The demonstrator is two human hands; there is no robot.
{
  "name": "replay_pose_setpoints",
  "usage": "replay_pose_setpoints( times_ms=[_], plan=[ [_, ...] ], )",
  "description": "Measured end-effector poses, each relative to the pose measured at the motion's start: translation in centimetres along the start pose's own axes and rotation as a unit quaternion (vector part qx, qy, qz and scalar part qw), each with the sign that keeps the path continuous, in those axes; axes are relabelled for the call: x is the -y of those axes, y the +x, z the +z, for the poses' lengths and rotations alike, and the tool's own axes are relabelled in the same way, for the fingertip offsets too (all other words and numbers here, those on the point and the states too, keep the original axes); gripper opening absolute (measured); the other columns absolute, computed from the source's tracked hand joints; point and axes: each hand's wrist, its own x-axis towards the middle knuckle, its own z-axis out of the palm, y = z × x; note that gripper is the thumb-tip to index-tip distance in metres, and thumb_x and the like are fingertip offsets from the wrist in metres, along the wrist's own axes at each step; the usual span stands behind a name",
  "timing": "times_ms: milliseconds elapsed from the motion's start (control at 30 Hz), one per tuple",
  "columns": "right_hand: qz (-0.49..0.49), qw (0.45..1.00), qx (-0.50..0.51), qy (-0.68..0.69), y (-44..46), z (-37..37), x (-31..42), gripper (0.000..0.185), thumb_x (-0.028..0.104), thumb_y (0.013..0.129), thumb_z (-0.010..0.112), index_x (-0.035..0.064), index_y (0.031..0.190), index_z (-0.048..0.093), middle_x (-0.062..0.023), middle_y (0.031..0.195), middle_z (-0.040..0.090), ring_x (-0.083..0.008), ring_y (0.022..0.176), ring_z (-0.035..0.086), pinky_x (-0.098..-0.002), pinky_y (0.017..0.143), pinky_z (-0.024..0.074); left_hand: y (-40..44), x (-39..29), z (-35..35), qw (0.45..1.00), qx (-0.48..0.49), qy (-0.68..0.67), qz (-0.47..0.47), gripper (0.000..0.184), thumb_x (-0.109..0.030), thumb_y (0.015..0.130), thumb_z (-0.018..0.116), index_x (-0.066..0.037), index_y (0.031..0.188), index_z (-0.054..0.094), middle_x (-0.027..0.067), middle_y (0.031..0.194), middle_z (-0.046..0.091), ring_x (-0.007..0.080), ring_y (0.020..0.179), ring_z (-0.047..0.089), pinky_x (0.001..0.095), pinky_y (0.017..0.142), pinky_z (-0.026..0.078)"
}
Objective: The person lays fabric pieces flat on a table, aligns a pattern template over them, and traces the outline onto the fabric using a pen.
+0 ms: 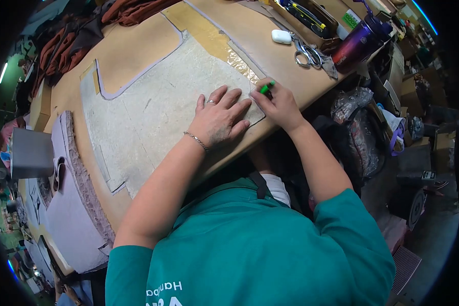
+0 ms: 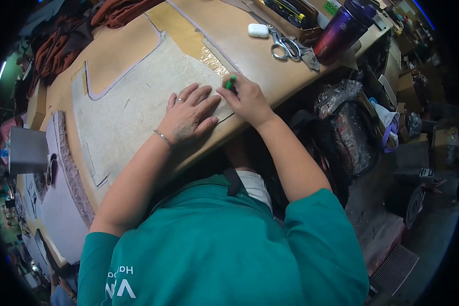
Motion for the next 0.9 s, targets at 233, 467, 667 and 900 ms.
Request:
replay_pose_setpoints(
  times_ms=[233, 467, 667, 900],
  plan=[
    [0.007, 1.0, -0.013, -0.006, 0.4, 0.6, -0.2, 0.015, 0.015, 0.075, 0.059, 0.0025, 0.076, 0.051, -0.0142, 0.065, 0.052, -0.0248, 0.056, 0.052, -0.0315, 0.055, 0.0421, 0.0, -0.2, -0.3, 1.0, 0.024, 0.006, -0.004, 0.045, -0.04, 0.077, 0.047, -0.02, 0.117, 0.043, 0.0059, 0.126, 0.034, 0.0279, 0.12, 0.026, 0.0595, 0.088, 0.023],
    [0.016, 0.999, -0.022, 0.034, -1.8, -0.1, -0.9, 0.014, 0.015, 0.075, 0.058, 0.0026, 0.078, 0.051, -0.0156, 0.068, 0.053, -0.0267, 0.059, 0.053, -0.0321, 0.055, 0.0415, 0.0, 0.2, 0.1, 1.0, -0.008, -0.002, -0.002, 0.043, -0.04, 0.076, 0.048, -0.022, 0.115, 0.044, 0.0045, 0.124, 0.036, 0.0269, 0.119, 0.027, 0.0605, 0.086, 0.026],
    [0.055, 0.996, 0.017, -0.064, 0.8, 0.9, -0.7, 0.015, 0.015, 0.076, 0.057, 0.0015, 0.076, 0.051, -0.0143, 0.062, 0.052, -0.0229, 0.052, 0.049, -0.032, 0.05, 0.0389, 0.1, 0.3, 0.3, 1.0, 0.01, 0.015, -0.001, 0.045, -0.041, 0.076, 0.048, -0.02, 0.116, 0.044, 0.0056, 0.124, 0.036, 0.027, 0.118, 0.029, 0.0584, 0.084, 0.028],
    [0.157, 0.963, -0.005, 0.218, -5.4, -5.2, 1.2, 0.006, 0.005, 0.083, 0.05, 0.0042, 0.086, 0.045, -0.0035, 0.074, 0.05, -0.009, 0.059, 0.048, -0.0186, 0.052, 0.0391, 0.1, 5.0, 1.3, 0.905, -0.128, -0.405, 0.017, 0.04, -0.035, 0.079, 0.048, -0.012, 0.112, 0.047, 0.0095, 0.12, 0.041, 0.0252, 0.116, 0.033, 0.0557, 0.085, 0.03]
  ],
)
